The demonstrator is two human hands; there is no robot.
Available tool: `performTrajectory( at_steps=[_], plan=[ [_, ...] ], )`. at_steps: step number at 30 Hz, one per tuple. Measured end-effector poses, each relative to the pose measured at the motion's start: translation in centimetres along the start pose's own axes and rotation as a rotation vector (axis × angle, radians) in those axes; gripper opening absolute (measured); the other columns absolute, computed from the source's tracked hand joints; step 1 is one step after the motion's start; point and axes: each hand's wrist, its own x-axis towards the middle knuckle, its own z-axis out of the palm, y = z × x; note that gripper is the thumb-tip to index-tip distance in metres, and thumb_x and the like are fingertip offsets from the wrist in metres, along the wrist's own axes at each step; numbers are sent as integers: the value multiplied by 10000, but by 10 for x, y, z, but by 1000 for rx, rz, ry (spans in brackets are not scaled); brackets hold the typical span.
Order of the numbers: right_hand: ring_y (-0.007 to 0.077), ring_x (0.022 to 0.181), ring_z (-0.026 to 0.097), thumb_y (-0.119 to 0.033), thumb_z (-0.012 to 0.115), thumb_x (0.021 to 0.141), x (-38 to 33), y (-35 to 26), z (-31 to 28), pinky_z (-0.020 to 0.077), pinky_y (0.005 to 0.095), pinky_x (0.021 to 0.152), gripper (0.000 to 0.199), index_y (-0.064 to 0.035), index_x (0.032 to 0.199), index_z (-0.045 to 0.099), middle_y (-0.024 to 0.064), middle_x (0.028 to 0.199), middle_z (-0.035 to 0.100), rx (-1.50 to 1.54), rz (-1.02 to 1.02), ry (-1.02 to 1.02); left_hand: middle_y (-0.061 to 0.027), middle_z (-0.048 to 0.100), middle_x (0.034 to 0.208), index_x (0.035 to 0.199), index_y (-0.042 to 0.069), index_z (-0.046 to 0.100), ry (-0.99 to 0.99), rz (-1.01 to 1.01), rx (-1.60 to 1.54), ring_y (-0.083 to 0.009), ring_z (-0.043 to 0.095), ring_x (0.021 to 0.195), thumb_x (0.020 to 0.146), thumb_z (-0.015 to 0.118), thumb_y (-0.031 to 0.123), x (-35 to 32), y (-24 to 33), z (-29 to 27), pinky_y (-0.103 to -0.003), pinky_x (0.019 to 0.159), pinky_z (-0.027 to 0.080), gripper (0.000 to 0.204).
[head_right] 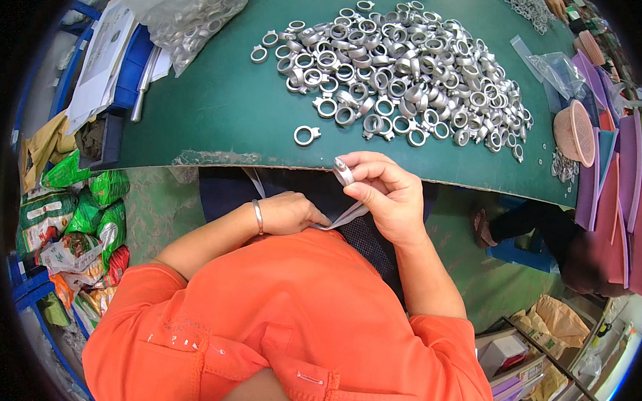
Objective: The person picks up metal ring-like parts from a pile on a green table, fits them together by hand to check their alignment, and places them into a clear plastic bag.
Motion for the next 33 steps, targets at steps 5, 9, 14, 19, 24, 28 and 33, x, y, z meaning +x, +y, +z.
performTrajectory(
  at_steps=[5,9,14,19,24,28,33],
  plan=[
    [203,1011,631,124,668,805,-2,-3,6,530,330,890,177,40,961,659,183,1187,607,-7,-82,-44,-177,698,903,1120,142,710,20,30,33,-360,658,791,823,537,41,1,-2,3,-431,742,521,359],
    [206,990,639,116,693,778,-5,-10,15,533,323,871,181,17,925,654,164,1147,615,-43,-53,-21,-171,699,917,1118,151,713,34,21,42,-356,661,807,814,548,54,0,-2,3,-433,747,518,360],
    [274,876,598,67,726,719,-7,-9,27,497,340,754,212,-13,869,599,132,1002,558,-837,-282,-193,-155,684,843,1094,192,706,17,37,117,-344,658,742,839,546,95,3,-9,7,-442,692,513,315],
    [293,808,579,34,714,760,7,-4,29,491,353,685,220,-27,954,629,132,933,549,-1055,-403,-126,-132,696,831,1065,205,713,1,51,82,-341,649,693,850,604,213,8,-9,4,-419,656,507,241],
    [327,847,578,-142,719,780,42,9,53,498,405,699,358,-81,1112,601,124,926,561,-1266,-317,-136,-158,693,919,914,116,711,181,196,7,-349,661,823,823,589,190,20,-50,36,-437,711,504,169],
    [291,809,557,-238,748,761,47,13,55,484,399,666,271,-71,887,576,105,906,520,-1320,-316,-88,-171,681,967,973,107,698,129,178,-70,-344,645,840,857,572,161,18,-37,25,-430,732,496,180],
    [305,823,560,-204,749,777,40,15,38,483,405,674,242,-54,827,565,106,923,529,-1188,-356,-70,-170,686,1023,1102,141,703,9,-40,3,-331,664,916,881,587,157,4,-8,-6,-422,800,517,249]
  ],
)
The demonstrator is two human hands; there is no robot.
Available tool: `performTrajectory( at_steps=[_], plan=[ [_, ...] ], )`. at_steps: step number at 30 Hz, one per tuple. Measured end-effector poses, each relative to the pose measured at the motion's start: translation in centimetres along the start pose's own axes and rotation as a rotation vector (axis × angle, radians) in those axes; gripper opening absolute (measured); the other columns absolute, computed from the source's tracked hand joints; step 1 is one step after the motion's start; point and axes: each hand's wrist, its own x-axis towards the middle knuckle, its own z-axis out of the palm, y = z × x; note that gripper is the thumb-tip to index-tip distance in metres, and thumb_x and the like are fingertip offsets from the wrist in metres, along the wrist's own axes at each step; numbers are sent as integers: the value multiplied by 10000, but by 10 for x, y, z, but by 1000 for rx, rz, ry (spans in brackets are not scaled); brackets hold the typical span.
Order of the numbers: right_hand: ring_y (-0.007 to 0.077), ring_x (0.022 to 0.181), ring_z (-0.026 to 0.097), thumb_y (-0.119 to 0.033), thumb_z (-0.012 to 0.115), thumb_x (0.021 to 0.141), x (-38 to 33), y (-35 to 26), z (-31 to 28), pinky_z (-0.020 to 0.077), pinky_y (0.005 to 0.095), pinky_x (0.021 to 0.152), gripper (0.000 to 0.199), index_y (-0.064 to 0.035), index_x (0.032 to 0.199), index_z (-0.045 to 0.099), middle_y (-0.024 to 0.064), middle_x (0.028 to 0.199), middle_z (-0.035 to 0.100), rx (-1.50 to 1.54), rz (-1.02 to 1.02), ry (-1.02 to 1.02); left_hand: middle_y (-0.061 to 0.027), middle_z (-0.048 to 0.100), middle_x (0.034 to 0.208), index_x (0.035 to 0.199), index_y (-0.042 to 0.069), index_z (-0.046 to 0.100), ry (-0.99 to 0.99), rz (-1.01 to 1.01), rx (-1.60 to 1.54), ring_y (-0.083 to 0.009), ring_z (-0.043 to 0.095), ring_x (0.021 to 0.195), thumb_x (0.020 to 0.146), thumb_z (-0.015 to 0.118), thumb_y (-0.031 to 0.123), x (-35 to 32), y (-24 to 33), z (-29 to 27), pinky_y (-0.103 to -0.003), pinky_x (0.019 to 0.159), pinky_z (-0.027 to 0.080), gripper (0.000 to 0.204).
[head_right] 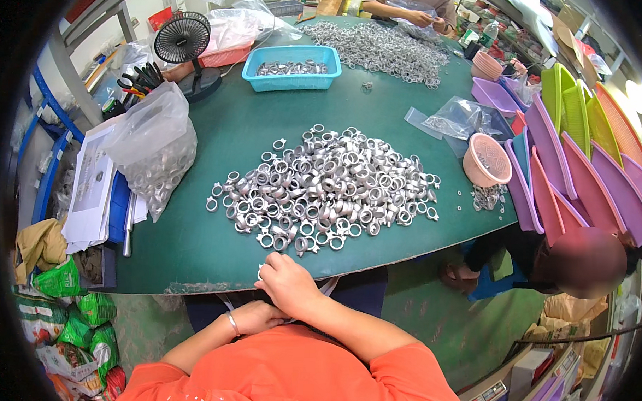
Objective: The person picks up metal ring-like parts from a pile on a green table, fits them together by hand to check their alignment, and places them into a clear plastic bag.
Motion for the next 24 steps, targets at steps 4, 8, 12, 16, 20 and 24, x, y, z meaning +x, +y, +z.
performTrajectory(
  at_steps=[4,8,12,16,20,24],
  plan=[
    [217,862,618,-60,728,824,-10,7,-12,504,312,751,155,-33,875,584,97,1014,592,504,125,-39,-161,699,992,1087,91,698,278,112,-128,-319,682,907,863,629,124,-20,15,-9,-388,818,529,236],
    [132,988,584,58,670,846,-19,13,-10,492,279,867,194,-40,932,527,86,1098,588,1275,389,73,-109,722,957,995,21,707,475,190,-265,-192,699,883,871,652,77,-27,33,-25,-324,801,545,147],
    [207,1019,615,126,612,855,-25,5,-12,521,352,902,233,-27,988,497,150,1161,557,1452,329,106,-111,692,985,1033,-49,652,560,155,-922,-161,685,886,929,594,-8,-39,52,-25,-285,801,562,126],
    [223,1051,622,129,609,857,-23,5,-11,539,353,918,261,-17,1024,472,180,1184,545,1394,276,49,-118,670,991,1041,-77,612,674,216,-1081,-169,671,874,930,602,-6,-40,52,-30,-288,801,561,132],
    [237,1065,623,144,611,847,-25,1,-12,543,361,923,279,-15,1028,470,186,1191,541,1358,272,46,-113,665,986,1034,-79,615,722,214,-1079,-161,663,857,922,619,-1,-39,55,-32,-282,790,558,136],
    [224,1065,616,158,595,850,-25,0,-12,544,363,923,288,-16,1033,457,188,1201,534,1318,247,50,-90,684,997,1007,-56,638,738,249,-1105,-117,667,846,915,632,12,-35,49,-27,-239,768,560,115]
  ],
)
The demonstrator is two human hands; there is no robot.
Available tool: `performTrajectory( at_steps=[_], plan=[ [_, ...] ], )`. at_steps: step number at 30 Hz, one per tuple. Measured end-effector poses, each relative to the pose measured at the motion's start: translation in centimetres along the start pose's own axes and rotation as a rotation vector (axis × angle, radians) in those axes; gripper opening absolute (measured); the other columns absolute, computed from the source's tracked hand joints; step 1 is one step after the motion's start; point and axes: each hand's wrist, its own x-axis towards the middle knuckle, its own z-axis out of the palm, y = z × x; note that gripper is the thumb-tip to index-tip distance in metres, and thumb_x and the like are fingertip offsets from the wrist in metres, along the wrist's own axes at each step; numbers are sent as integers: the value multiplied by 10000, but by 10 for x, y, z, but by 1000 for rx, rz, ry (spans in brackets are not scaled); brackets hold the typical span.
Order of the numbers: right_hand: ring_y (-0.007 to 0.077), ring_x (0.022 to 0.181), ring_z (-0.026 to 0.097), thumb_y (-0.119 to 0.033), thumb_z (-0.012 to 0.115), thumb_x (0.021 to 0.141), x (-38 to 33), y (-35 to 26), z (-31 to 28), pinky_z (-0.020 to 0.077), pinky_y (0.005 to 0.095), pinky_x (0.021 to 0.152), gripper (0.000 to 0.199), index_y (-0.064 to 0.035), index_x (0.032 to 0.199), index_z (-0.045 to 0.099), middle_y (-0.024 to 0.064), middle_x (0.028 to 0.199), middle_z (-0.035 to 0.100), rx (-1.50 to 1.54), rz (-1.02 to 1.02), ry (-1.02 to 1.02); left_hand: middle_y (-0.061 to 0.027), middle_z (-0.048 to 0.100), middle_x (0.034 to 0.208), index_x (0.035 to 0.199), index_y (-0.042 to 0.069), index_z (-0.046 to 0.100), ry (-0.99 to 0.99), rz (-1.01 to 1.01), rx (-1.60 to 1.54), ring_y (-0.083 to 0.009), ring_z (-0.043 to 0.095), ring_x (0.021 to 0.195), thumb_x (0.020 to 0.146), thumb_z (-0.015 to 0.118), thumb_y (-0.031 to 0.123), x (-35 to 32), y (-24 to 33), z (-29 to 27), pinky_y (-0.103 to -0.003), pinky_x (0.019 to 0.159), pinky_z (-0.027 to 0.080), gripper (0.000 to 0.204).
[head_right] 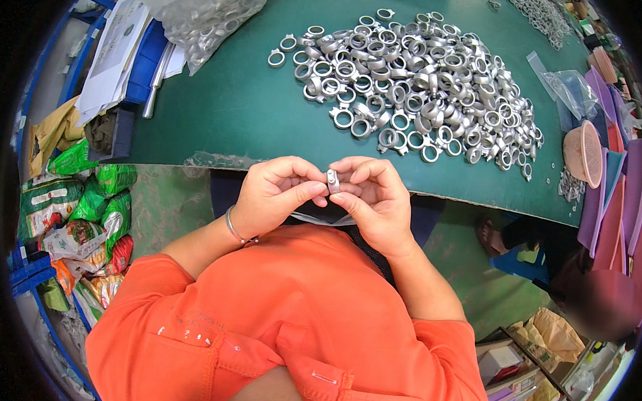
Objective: The person picks up metal ring-like parts from a pile on a green table, fits them together by hand to check their alignment, and places them into a clear plastic bag.
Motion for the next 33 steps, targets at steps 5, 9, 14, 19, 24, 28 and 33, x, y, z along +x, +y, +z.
performTrajectory(
  at_steps=[5,9,14,19,24,28,33],
  plan=[
    [247,950,621,111,691,772,1,-10,10,532,339,807,287,-21,979,542,146,1109,584,-674,-212,-71,-52,626,885,946,-20,625,55,117,375,-92,631,767,869,687,5,-3,10,1,-224,688,533,102],
    [295,857,584,15,758,712,0,-8,17,498,363,728,281,-34,947,612,113,972,591,-1076,-294,-140,-39,568,860,899,8,620,100,268,681,-58,557,669,820,717,-13,0,18,-9,-202,594,463,127],
    [304,827,537,-85,726,766,31,-14,-1,442,402,719,250,-55,999,641,102,906,555,-1497,-380,76,-62,554,886,924,12,623,142,504,987,-119,524,612,818,675,-37,34,18,-11,-236,572,447,127],
    [280,851,526,-130,744,760,41,-11,-8,404,401,695,178,-69,896,647,68,912,558,-1620,-302,79,-116,550,970,952,42,621,125,475,1275,-305,585,886,760,749,106,68,2,-3,-393,721,496,239],
    [255,889,545,-161,764,744,22,-10,-12,376,393,751,162,-92,822,640,37,954,596,-1582,-333,41,-108,565,948,915,39,606,6,537,1194,-296,585,872,741,756,66,51,1,-18,-366,741,495,231],
    [242,922,554,-167,753,763,33,-13,-13,357,389,802,233,-98,961,652,30,979,613,-1598,-412,145,-98,574,925,912,24,595,43,468,1071,-268,586,848,728,744,7,38,7,-21,-343,746,495,237],
    [231,879,534,-200,766,751,71,-12,-20,334,400,819,233,-117,948,672,17,886,573,-1742,-402,174,-100,552,1002,1135,21,547,100,349,1017,-215,579,824,680,811,57,35,12,-17,-320,743,496,527]
  ],
)
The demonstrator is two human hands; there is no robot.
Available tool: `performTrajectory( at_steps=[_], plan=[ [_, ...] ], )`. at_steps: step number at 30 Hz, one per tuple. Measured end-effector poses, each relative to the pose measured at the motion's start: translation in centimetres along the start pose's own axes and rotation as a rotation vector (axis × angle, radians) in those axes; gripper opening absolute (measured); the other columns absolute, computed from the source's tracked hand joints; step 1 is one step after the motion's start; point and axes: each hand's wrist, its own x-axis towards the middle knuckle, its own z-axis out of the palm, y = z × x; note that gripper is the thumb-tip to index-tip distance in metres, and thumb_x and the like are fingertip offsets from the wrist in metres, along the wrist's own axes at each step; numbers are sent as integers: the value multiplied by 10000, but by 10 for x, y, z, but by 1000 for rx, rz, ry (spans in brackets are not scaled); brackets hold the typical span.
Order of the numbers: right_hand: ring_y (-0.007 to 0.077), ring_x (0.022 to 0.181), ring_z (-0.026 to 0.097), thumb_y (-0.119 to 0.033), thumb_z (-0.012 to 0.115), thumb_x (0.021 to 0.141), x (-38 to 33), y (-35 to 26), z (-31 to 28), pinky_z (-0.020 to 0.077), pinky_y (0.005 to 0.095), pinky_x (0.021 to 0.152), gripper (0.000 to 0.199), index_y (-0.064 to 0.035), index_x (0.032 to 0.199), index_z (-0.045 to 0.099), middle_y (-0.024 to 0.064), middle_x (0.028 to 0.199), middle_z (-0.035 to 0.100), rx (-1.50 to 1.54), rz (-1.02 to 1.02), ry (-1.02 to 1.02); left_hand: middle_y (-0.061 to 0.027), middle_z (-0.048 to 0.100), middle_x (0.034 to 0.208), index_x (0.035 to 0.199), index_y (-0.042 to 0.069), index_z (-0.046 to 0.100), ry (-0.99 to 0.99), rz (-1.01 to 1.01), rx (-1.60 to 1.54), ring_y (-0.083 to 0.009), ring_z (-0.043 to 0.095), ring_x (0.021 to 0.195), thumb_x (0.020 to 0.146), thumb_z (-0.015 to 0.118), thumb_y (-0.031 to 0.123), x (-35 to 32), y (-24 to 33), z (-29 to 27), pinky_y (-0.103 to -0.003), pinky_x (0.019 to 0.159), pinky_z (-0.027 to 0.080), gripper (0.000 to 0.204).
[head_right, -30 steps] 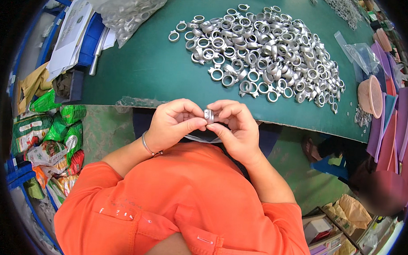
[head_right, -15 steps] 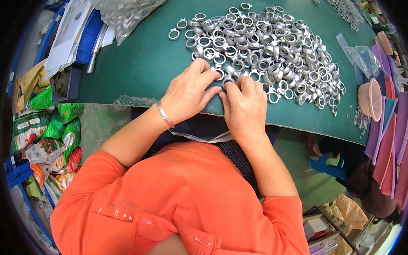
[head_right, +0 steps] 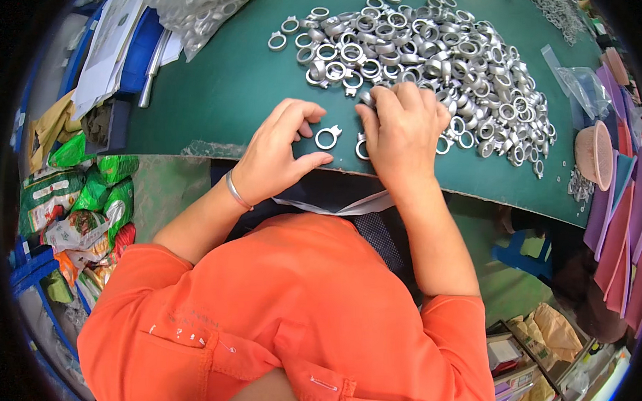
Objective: The person picks up metal ring-like parts from a pile on a green table, fits them together by hand to check their alignment, and places them into a clear plastic bag.
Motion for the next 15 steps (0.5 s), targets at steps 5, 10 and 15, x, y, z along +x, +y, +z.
performTrajectory(
  at_steps=[5,10,15],
  plan=[
    [227,780,576,-93,753,782,-4,-1,-9,430,338,673,151,-78,909,672,45,844,606,226,16,89,-87,544,971,1117,17,582,34,62,141,-208,565,806,693,812,84,0,-5,7,-318,731,493,487],
    [160,686,648,-55,652,907,-18,-9,-24,485,243,560,86,-13,982,644,82,934,665,811,487,-101,-56,595,992,1152,-2,606,-46,-122,-220,-148,599,838,791,738,36,4,2,1,-288,735,505,386],
    [173,730,685,-22,586,945,-22,-11,-28,549,237,591,104,31,1033,574,108,994,666,1542,759,-189,-107,654,1072,1209,-23,575,-128,-523,-1258,-186,664,926,955,592,102,-4,1,0,-284,799,552,284]
  ],
)
